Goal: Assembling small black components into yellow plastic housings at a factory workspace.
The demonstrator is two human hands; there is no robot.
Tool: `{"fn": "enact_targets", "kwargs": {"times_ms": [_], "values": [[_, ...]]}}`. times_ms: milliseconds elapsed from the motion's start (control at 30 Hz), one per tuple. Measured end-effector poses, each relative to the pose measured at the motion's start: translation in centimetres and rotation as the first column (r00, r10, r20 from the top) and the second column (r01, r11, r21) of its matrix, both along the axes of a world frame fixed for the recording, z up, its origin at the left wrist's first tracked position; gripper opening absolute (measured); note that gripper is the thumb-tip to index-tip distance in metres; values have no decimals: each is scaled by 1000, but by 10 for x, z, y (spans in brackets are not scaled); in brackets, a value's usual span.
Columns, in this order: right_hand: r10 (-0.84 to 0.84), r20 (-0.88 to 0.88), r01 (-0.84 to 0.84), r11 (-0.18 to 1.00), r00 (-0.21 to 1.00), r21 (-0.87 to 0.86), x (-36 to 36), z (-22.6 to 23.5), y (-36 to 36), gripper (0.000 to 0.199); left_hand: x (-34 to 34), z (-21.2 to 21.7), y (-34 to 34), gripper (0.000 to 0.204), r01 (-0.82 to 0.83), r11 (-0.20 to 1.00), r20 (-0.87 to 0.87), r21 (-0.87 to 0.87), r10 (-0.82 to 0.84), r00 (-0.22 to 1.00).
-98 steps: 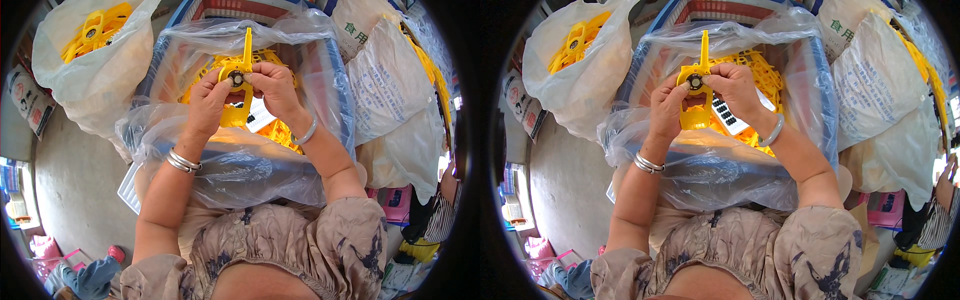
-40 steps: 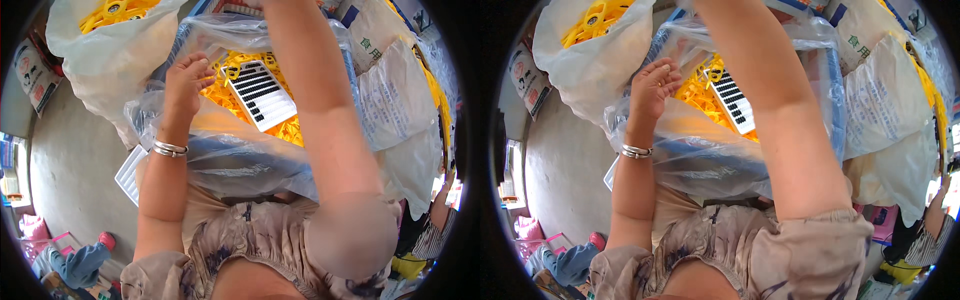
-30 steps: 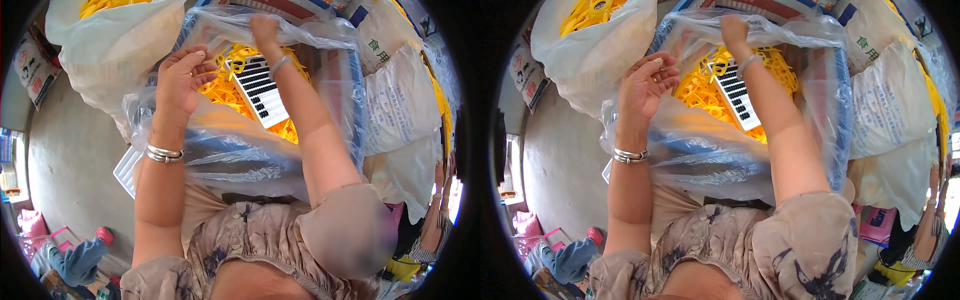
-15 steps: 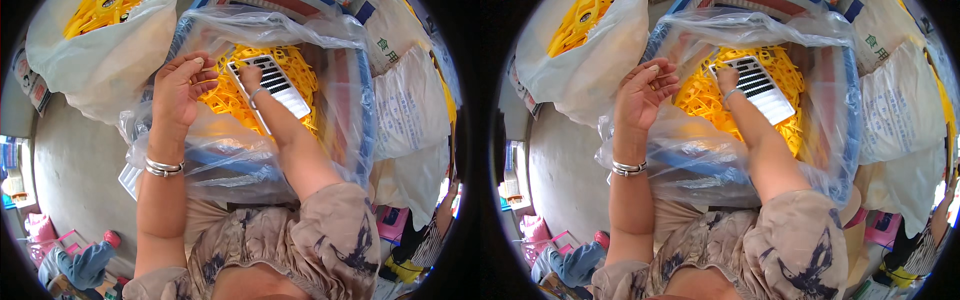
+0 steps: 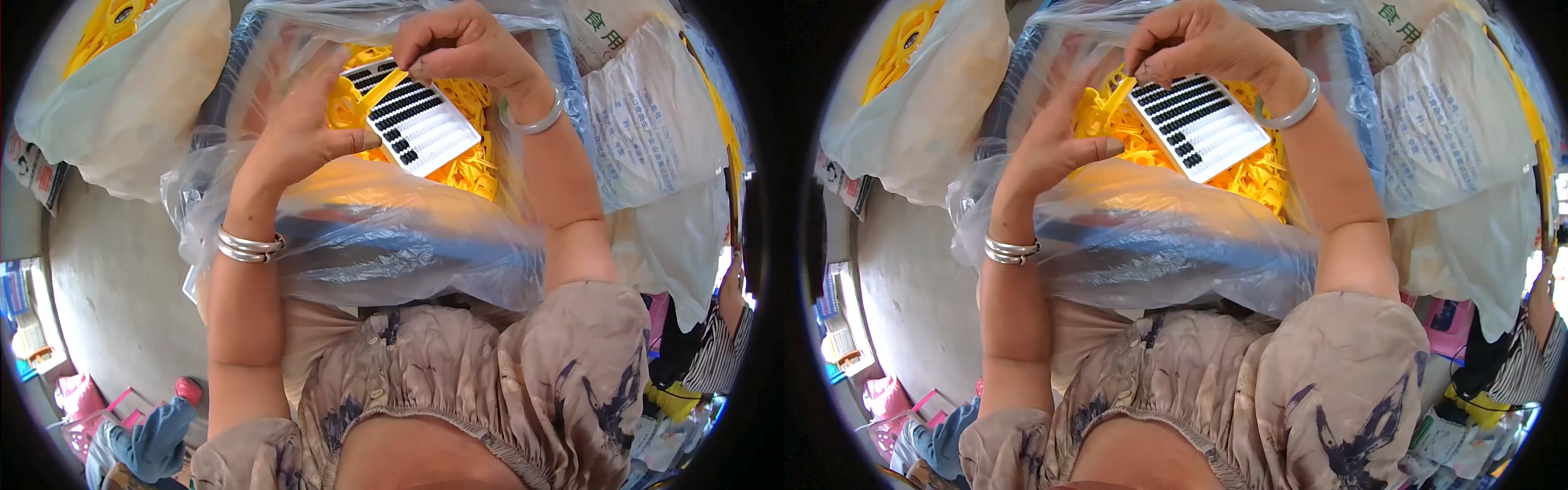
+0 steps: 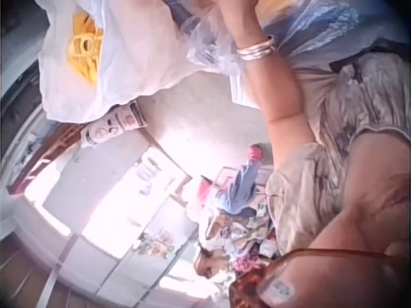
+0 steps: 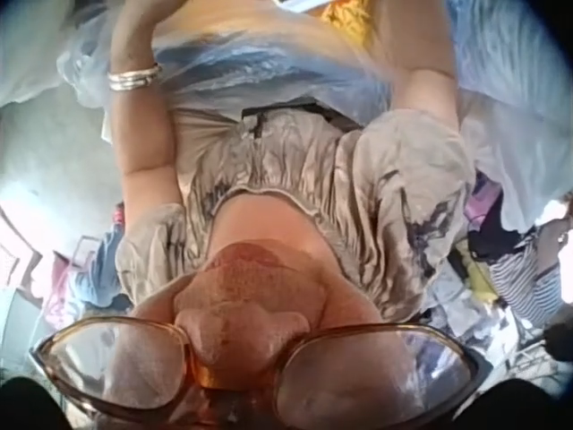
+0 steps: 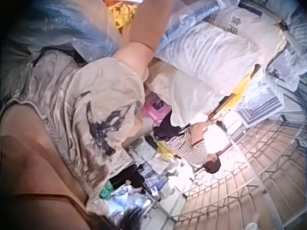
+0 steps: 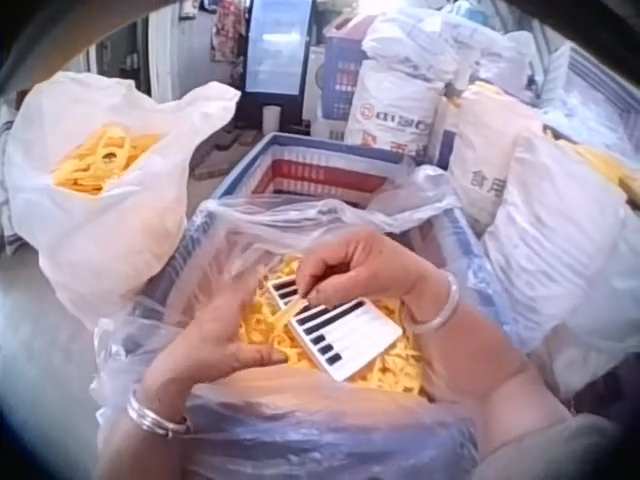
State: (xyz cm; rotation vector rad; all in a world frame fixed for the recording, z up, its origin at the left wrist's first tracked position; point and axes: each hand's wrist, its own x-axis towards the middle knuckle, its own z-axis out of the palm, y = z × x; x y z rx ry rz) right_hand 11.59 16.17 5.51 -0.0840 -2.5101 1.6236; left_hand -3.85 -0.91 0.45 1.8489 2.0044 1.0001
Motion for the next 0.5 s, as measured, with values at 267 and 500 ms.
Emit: {"fn": "enact_targets", "kwargs": {"times_ms": [267, 500], "values": [[-573, 309, 603, 798, 759, -1, -28, -170, 42, 15, 0, -10, -1, 43, 51, 998, 921, -32, 10, 390], [-739, 358, 415, 636, 570, 651, -2, -302, 26, 19, -17, -11, -3, 38, -87, 996, 999, -21, 18, -34]]}}
